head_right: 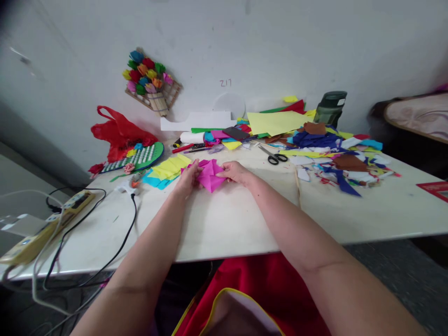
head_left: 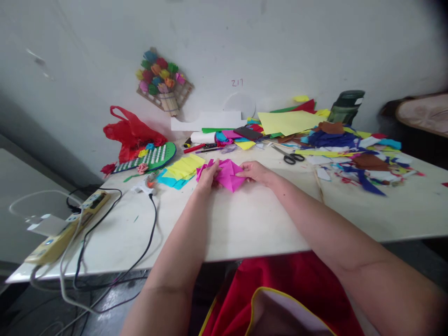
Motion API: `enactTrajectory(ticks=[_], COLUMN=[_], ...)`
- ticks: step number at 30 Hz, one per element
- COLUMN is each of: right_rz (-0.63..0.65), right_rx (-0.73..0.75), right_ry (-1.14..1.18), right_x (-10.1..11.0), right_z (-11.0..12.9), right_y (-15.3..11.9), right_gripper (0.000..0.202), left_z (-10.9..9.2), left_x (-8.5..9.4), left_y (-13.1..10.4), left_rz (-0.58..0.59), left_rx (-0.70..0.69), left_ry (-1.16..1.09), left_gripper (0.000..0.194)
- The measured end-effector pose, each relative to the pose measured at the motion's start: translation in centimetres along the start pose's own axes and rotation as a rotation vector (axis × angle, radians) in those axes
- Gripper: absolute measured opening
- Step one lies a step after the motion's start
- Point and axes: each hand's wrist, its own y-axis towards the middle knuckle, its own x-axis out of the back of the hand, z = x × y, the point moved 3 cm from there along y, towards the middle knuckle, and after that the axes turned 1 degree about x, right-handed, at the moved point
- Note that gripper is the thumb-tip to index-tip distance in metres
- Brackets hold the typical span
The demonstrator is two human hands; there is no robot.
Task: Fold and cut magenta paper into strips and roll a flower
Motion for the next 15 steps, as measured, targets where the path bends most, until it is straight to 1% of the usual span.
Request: enactTrajectory(ticks=[1, 4, 7, 9, 10, 13, 15], right_rz=[0.015, 0.056, 0.049, -0.006, -0.045, -0.149, -0.186], right_rx=[0.002, 0.013, 0.007, 0.0, -0.005, -0.018, -0.026], right_ry=[-0.007, -0.034, -0.057, -0.069, -0.07, -0.022, 0.039], right_x=[0.1, 0.1, 0.0, 0.1, 0.2, 0.6, 0.9], right_z=[0.0, 0.1, 0.3, 0.4, 0.4, 0.4, 0.3], right_y=[0.0, -0.1, -0.1, -0.1, 0.0, 0.0, 0.0], right_gripper=[0.025, 0.022, 0.021, 0.027, 0.03, 0.033, 0.037], left_z=[-0.2, -0.6, -0.7, -0.5, -0.3, 0.2, 0.6], left_x=[-0.1, -0.1, 0.0, -0.1, -0.2, -0.4, -0.6], left_y=[-0.3, -1.0, -1.3, -1.2, -1.0, -0.3, 0.2], left_rz=[0.093, 0.275, 0.35, 0.356, 0.341, 0.224, 0.145], left_rx=[0.011, 0.027, 0.056, 0.064, 0.059, 0.023, 0.031], left_ry=[0.012, 0.029, 0.017, 0.022, 0.023, 0.009, -0.015], left_gripper=[0.048, 0.037, 0.03, 0.028, 0.027, 0.026, 0.027])
